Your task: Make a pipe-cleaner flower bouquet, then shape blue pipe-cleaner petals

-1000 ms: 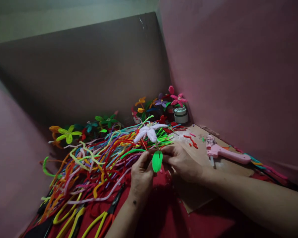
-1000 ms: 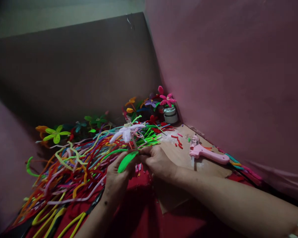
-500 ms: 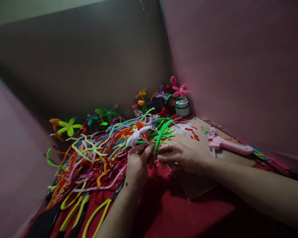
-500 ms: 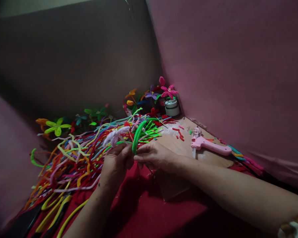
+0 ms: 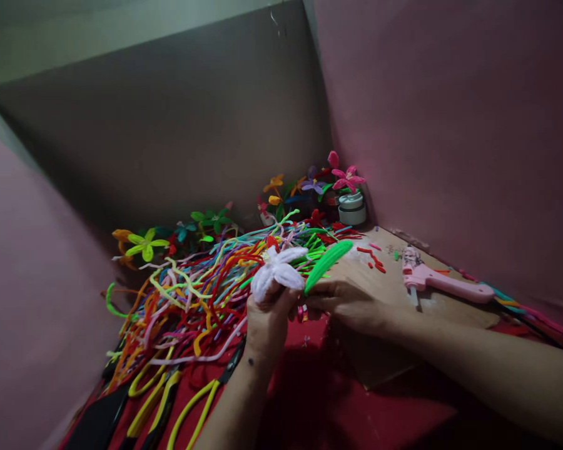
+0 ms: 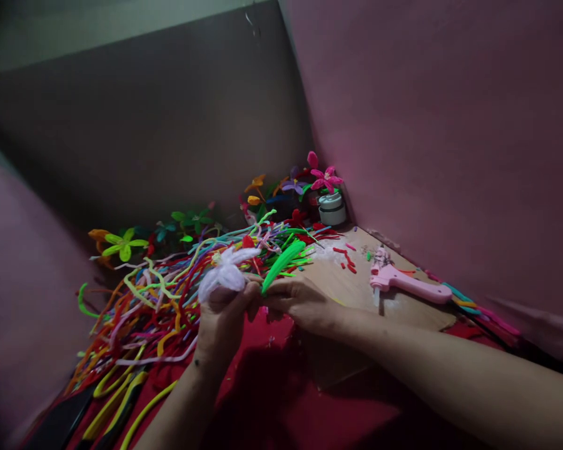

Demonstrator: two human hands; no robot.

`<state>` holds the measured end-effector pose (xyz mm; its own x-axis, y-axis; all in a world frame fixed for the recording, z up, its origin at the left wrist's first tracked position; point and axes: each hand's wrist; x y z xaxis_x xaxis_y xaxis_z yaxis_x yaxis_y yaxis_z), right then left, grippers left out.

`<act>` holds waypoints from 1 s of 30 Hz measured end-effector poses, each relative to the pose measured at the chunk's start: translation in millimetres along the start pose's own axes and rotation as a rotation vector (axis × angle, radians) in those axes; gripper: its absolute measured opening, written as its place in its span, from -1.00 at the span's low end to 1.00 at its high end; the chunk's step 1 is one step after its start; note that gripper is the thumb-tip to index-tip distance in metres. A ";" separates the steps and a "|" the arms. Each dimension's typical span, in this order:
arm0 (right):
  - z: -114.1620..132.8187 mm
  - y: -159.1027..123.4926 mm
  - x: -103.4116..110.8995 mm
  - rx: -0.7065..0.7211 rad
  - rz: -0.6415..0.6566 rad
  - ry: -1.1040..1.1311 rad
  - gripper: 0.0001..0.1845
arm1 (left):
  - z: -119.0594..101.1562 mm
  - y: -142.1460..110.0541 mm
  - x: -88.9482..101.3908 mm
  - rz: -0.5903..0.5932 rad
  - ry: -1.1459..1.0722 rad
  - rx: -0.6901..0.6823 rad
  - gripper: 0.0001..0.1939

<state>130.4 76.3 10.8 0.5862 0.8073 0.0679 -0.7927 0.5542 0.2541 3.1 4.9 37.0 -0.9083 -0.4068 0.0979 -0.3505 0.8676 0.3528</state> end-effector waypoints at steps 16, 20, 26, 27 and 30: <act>-6.4 -2.0 -1.4 0.112 -0.085 -0.131 -0.77 | -10.9 -7.7 -2.1 -0.046 0.202 -0.057 -0.73; -1.5 -3.7 -3.1 0.127 -0.059 -0.116 -0.78 | -8.8 -6.2 -2.3 -0.028 0.116 -0.014 -0.78; 4.3 -6.1 -6.1 -0.017 -0.021 -0.092 -0.75 | -6.7 -2.3 -2.0 -0.010 -0.067 0.058 -0.70; 5.0 -5.8 -6.5 -0.047 -0.019 -0.083 -0.75 | -7.3 -2.3 -2.1 -0.033 -0.057 0.059 -0.68; 8.1 -4.7 -7.1 -0.095 -0.010 -0.044 -0.77 | -12.4 -2.7 -3.2 -0.088 -0.028 0.046 -0.69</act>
Point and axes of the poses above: each hand's wrist, its own y-axis towards the middle knuckle, its own x-axis out of the back of the hand, z = x × y, and after that the axes turned 2 degrees about -y, right-handed
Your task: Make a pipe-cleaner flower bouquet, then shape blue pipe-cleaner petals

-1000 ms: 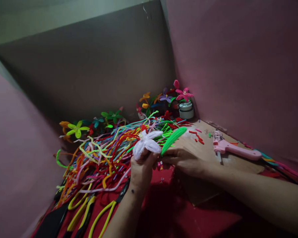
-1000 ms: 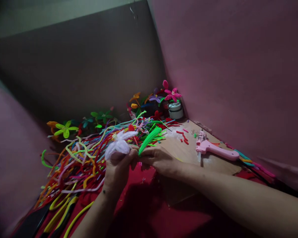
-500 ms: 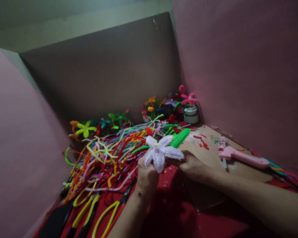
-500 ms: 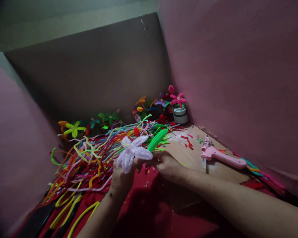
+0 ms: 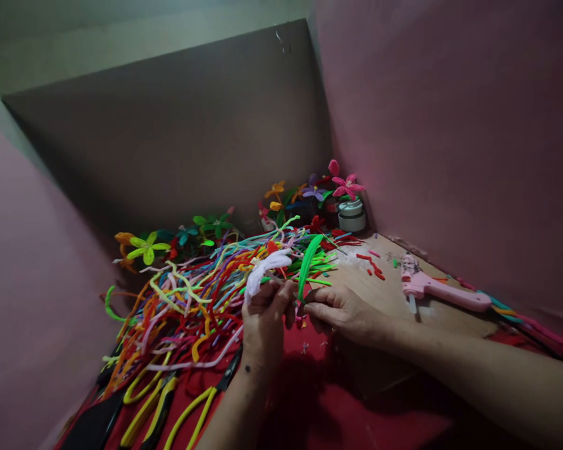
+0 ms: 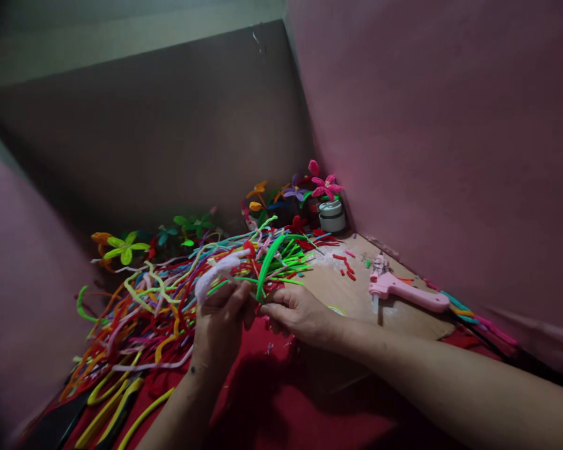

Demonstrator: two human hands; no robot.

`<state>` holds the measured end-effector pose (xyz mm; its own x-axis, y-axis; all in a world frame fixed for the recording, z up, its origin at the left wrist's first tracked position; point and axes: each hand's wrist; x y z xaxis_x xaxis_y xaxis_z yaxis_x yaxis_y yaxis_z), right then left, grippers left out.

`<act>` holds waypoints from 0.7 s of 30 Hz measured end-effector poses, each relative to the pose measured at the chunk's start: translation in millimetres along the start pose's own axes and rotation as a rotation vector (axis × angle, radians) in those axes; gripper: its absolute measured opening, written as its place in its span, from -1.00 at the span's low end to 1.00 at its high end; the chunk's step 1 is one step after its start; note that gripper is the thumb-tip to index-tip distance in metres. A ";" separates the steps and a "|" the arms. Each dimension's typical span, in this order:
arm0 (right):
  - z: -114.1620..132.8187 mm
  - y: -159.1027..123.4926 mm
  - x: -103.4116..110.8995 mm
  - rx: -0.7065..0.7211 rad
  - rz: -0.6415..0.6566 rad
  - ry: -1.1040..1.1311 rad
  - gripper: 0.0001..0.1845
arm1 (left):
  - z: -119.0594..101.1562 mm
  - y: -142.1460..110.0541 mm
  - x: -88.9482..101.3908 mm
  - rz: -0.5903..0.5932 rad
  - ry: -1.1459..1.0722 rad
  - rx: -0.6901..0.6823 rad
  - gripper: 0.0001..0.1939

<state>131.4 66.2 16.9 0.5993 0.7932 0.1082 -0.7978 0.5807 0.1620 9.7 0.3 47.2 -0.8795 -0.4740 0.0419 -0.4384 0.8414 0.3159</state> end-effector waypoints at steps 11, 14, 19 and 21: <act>-3.5 -0.2 0.5 -0.001 0.081 -0.026 -0.78 | -0.7 -2.6 -3.7 0.017 -0.028 0.049 -0.71; -7.2 0.5 0.5 0.057 0.059 -0.084 -0.76 | -0.4 -2.8 -4.0 0.033 -0.050 0.069 -0.71; -8.0 0.7 0.5 0.180 -0.003 -0.144 -0.75 | -1.7 -3.3 -5.8 0.007 -0.085 0.098 -0.74; -7.2 0.4 0.5 0.202 -0.010 -0.158 -0.75 | -2.9 -3.8 -6.8 0.008 -0.063 0.106 -0.73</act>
<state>130.9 68.2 10.0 0.6223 0.7401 0.2550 -0.7723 0.5271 0.3546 17.9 -0.5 48.5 -0.8915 -0.4527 -0.0164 -0.4454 0.8694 0.2138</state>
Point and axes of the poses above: each hand's wrist, its own y-axis towards the middle knuckle, its own x-axis out of the back of the hand, z = x × y, and after that the axes turned 2 degrees about -y, right-handed
